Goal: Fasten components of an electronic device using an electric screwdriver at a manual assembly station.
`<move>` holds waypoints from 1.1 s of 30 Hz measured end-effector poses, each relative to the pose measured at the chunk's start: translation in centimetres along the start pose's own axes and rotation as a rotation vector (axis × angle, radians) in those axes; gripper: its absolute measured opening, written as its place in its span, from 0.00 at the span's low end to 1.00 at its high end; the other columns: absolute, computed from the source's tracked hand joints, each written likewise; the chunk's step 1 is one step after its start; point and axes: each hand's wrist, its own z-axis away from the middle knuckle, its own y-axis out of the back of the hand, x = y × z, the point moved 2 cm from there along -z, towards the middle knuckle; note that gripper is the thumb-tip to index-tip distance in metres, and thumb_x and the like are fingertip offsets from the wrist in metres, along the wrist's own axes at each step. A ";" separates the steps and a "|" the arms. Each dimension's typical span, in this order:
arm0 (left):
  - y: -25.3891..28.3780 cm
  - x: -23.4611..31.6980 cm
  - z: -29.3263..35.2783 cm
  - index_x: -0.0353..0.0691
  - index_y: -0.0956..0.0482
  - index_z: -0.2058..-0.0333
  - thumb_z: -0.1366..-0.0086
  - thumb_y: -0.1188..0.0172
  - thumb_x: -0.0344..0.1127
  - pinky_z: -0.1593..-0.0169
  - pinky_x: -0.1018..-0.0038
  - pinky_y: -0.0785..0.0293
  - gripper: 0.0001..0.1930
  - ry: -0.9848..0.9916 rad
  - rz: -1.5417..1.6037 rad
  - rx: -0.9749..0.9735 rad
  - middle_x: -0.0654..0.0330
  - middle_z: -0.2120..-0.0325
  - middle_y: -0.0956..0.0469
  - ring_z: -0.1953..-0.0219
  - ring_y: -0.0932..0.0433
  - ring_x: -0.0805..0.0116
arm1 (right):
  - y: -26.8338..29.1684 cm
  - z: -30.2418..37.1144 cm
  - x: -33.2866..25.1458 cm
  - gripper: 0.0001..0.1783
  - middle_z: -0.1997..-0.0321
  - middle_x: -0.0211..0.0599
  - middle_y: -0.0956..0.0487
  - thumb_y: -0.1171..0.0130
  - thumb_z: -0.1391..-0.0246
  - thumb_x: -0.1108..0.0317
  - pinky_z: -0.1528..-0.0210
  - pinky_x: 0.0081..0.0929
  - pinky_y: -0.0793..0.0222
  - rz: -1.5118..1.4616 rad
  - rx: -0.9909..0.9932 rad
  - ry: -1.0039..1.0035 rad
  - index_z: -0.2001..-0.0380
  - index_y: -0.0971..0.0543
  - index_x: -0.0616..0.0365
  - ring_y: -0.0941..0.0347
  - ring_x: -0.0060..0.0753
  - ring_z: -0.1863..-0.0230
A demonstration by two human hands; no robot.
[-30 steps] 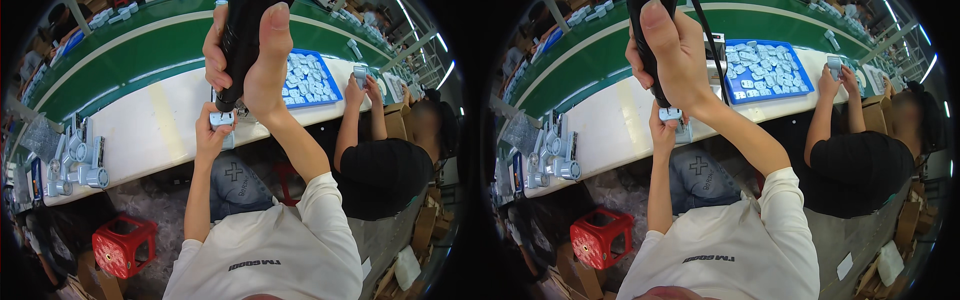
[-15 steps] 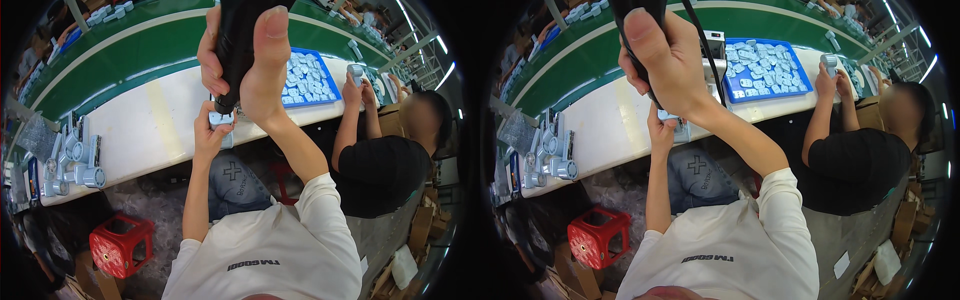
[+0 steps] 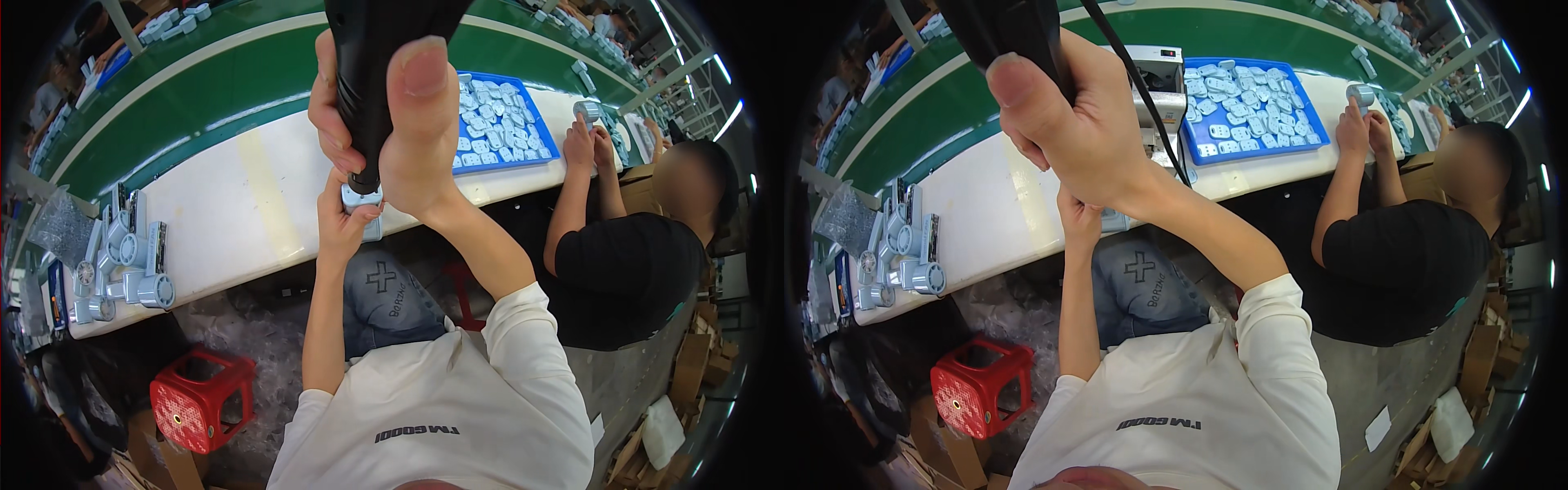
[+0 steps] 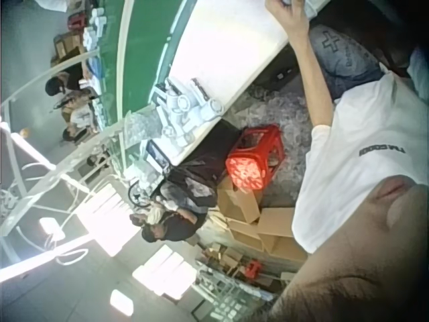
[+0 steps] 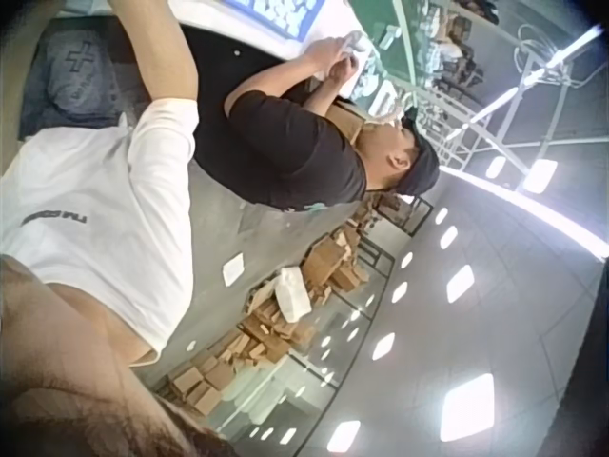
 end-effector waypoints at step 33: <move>15.6 -3.6 -21.1 0.41 0.28 0.52 0.53 0.37 0.25 0.52 0.62 0.30 0.25 -0.002 -0.919 0.448 0.56 0.52 0.29 0.53 0.28 0.52 | 5.6 9.8 11.8 0.36 0.83 0.28 0.32 0.47 0.52 0.32 0.83 0.15 0.46 0.332 0.360 0.116 0.75 0.31 0.62 0.37 0.17 0.85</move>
